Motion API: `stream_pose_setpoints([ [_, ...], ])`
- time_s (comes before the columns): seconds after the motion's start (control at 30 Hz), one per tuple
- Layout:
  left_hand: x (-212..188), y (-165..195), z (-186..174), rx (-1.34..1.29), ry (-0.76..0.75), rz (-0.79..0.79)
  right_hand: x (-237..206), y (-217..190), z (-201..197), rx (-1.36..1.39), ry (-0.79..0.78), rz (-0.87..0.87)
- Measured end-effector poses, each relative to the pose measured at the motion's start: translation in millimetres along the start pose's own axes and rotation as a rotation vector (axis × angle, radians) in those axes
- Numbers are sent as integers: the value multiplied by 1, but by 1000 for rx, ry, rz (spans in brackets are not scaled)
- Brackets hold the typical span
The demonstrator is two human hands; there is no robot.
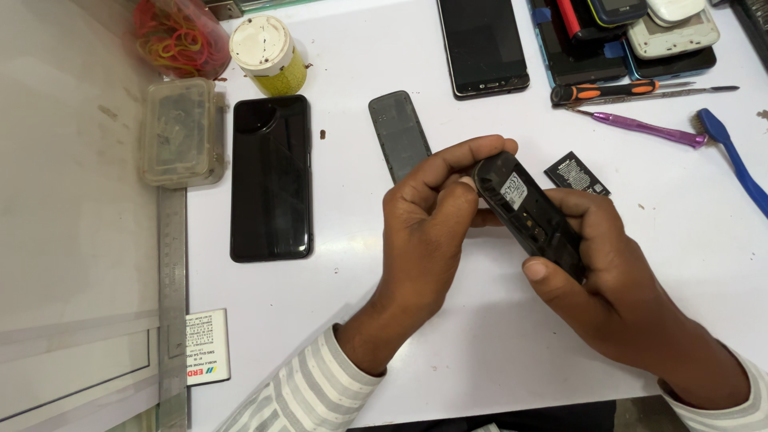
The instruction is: The person removes the battery from a feature phone, pries off the back cover and keypad assembly using a pry tool, separates the front housing, and extracts the green motherboard. They then hold the board and pry at its edge with a screwdriver while the phone shell, battery, and other phones sit on the workbench.
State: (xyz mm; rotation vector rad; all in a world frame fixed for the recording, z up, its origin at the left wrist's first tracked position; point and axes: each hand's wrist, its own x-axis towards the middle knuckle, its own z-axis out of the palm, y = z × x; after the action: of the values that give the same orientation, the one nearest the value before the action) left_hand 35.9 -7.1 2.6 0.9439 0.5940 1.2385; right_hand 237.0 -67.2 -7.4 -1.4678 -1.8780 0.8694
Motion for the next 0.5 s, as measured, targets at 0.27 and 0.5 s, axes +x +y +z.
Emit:
stream_pose_setpoints([
  [0.27, -6, -5, 14, 87, 79, 62, 4, -12, 7, 65, 27, -9],
  [0.5, -13, -4, 17, 197, 62, 131, 3, -14, 9, 91, 40, -49],
])
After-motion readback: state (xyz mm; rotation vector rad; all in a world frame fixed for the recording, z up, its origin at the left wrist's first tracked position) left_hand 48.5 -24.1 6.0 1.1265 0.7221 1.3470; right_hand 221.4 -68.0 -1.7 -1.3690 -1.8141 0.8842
